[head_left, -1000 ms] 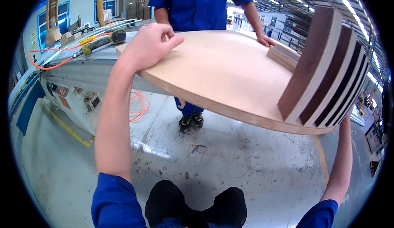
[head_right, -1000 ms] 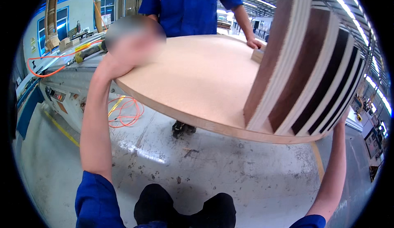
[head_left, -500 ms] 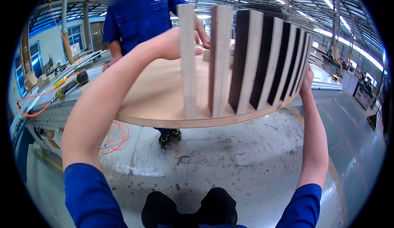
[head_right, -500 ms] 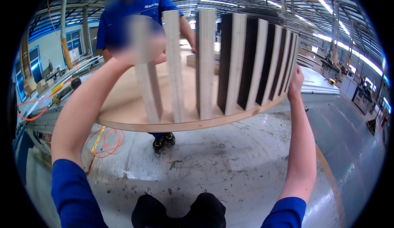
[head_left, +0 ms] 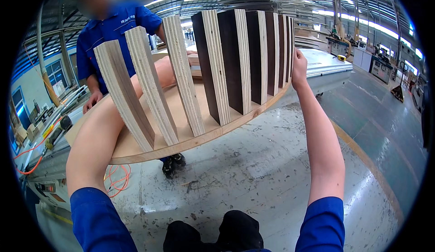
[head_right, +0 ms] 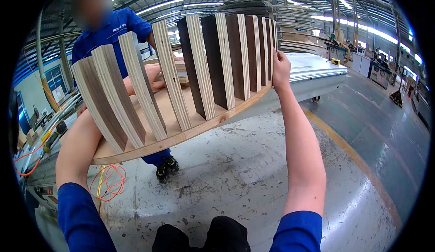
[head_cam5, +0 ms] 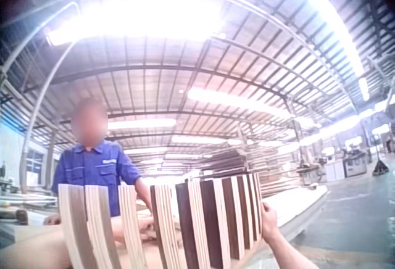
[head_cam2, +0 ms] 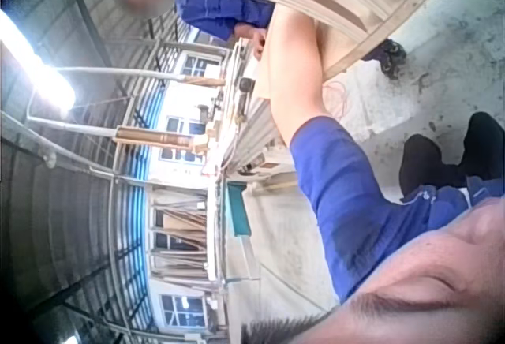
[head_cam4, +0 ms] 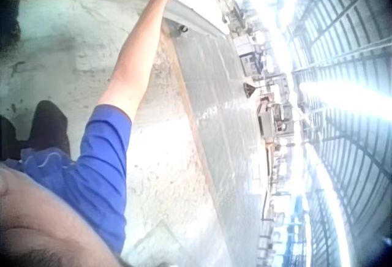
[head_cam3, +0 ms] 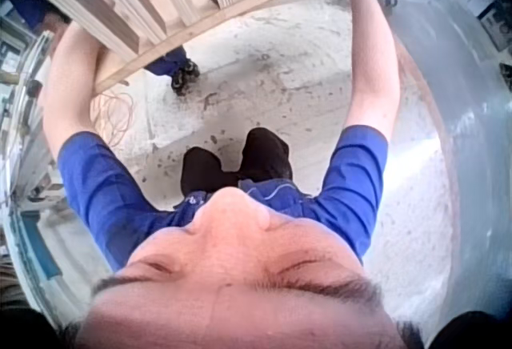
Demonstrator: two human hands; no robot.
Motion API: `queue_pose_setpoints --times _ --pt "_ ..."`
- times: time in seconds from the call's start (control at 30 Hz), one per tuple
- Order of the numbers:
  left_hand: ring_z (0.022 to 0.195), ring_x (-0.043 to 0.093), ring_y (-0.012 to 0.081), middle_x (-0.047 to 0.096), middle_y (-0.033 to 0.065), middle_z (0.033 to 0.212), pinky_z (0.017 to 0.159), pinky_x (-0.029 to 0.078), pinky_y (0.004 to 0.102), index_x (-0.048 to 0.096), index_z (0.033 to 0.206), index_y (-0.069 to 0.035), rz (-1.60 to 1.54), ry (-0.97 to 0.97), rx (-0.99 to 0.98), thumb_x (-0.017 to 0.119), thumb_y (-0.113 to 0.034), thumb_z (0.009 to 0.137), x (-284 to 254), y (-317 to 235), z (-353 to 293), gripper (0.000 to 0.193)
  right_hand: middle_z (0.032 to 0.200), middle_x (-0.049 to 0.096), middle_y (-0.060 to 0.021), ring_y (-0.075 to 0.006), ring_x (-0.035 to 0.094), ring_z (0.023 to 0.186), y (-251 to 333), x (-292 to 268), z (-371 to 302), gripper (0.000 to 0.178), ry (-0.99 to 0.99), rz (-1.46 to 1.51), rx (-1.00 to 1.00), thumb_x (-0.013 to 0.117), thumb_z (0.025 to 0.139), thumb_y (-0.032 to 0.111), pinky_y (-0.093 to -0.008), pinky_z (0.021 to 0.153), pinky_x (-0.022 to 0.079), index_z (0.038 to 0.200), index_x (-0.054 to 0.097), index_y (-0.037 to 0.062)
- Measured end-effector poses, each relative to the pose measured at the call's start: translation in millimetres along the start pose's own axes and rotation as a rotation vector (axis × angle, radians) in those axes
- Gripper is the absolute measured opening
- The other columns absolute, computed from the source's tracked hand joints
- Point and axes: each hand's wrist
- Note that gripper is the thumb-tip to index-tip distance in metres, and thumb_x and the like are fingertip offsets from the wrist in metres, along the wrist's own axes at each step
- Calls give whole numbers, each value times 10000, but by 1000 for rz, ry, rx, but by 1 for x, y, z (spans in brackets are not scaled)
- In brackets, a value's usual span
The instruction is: The person assembles a wooden furniture piece by attaching vertical slats to a curved base. They use a pneumatic nail gun to secure each slat in place, working systematically around the perimeter of the base.
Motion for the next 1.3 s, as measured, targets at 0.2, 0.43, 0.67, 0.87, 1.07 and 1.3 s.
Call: queue_pose_setpoints --times 0.2,0.43,0.67,0.87,1.07,1.3 --pt "963 684 364 700 237 1072 840 547 434 594 1233 -11 -18 -327 -120 755 -186 870 -15 45 -32 434 977 715 -67 -113 594 886 -31 -1 12 337 40 -58 -17 586 1049 276 -285 817 493 1127 699 -32" --pt "943 693 230 687 153 1050 826 570 349 520 1269 27 -505 -589 -495 735 -352 958 -65 -28 -163 535 1065 725 -75 -125 634 946 -32 -23 18 342 59 -66 10 579 1055 260 -281 870 509 1202 697 -25" --pt "944 688 162 694 95 1068 769 604 326 546 1287 -10 -971 -610 -380 747 -443 943 -47 -84 -245 588 1092 723 -65 -138 642 940 -34 -21 20 447 75 -58 90 563 1074 370 -294 858 509 1263 676 -20" --pt "898 685 144 692 94 1034 731 585 279 515 1357 11 -1012 -478 -354 794 -391 914 -44 -111 -255 660 1017 740 -81 -140 646 903 0 -16 7 596 -176 -245 86 693 964 532 -295 824 497 1186 721 -20" --pt "905 659 129 690 85 1005 811 550 270 505 1378 33 -971 -422 -355 859 -401 845 -26 -96 -248 773 991 741 -81 -151 643 881 98 5 10 428 -443 -181 -358 683 990 359 -299 823 498 1101 725 -53" --pt "892 636 109 688 67 1003 828 532 271 535 1359 35 -1033 -317 -297 877 -385 821 -39 -102 -259 764 730 614 44 30 376 537 255 109 -80 245 -105 66 -767 656 1026 219 -183 469 235 916 755 24"
Point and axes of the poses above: each hand's wrist, its own z-axis towards the middle knuckle, its own x-axis out of the palm, y = z × x
